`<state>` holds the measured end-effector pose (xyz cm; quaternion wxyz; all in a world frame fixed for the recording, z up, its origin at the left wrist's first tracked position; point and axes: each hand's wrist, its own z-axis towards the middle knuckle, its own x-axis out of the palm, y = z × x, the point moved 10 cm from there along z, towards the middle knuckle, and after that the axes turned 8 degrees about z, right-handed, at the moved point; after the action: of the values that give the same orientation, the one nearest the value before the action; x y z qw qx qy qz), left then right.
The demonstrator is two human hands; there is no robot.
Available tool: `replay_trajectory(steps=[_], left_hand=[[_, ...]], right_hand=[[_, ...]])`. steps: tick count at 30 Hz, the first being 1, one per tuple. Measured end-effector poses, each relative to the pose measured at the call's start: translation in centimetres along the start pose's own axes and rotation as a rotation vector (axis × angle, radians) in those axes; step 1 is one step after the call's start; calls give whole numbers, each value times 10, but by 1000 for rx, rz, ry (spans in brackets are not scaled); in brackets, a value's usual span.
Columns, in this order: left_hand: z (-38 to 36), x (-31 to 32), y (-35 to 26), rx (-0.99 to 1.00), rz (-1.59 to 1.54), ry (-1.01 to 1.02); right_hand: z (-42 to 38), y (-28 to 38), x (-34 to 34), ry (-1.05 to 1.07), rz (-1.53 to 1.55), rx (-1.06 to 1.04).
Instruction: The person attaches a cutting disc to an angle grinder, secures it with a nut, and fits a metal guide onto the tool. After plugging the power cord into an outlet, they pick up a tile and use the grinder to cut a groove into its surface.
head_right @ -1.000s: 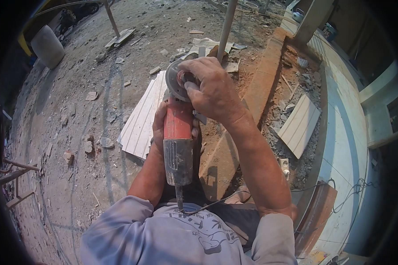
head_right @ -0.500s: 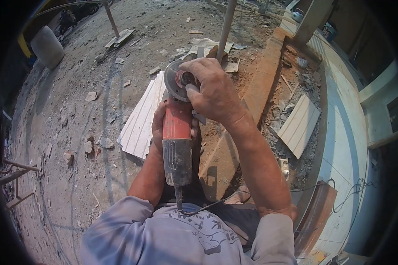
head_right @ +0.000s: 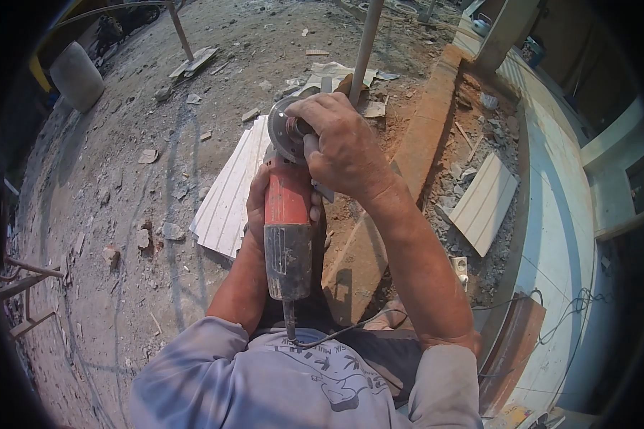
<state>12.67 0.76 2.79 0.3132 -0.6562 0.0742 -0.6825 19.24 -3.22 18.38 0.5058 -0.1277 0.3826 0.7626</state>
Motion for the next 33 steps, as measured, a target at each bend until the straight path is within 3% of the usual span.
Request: replay_trajectory(steps=[4,6,13,19,22,24,25,27,33], left_hand=[[1,-2,2,-10,6,12],[1,-3,2,-17,7,3],[3,-3,2,-4,-17,-51],[4,-2,2,7,11,-22],[3,-2,2,9,2,-38],[3,-1,1,5,-10,-40],[2,-1,1,4,-9,-42],[1,-2,1,2,-7,-45],[1,-4,3,-6,23,-26]], right_hand=[[2,4,-7,-45,-9,41],[1,-15,-3,63,-122,294],[2,-2,-7,-40,5,37],[0,-19,-3,57,-118,287],[1,-15,-1,39,-61,224],[2,3,-9,-76,12,-10],[2,4,-10,-75,12,-10],[0,-12,-11,-48,17,198],[-2,-17,-4,42,-79,260]])
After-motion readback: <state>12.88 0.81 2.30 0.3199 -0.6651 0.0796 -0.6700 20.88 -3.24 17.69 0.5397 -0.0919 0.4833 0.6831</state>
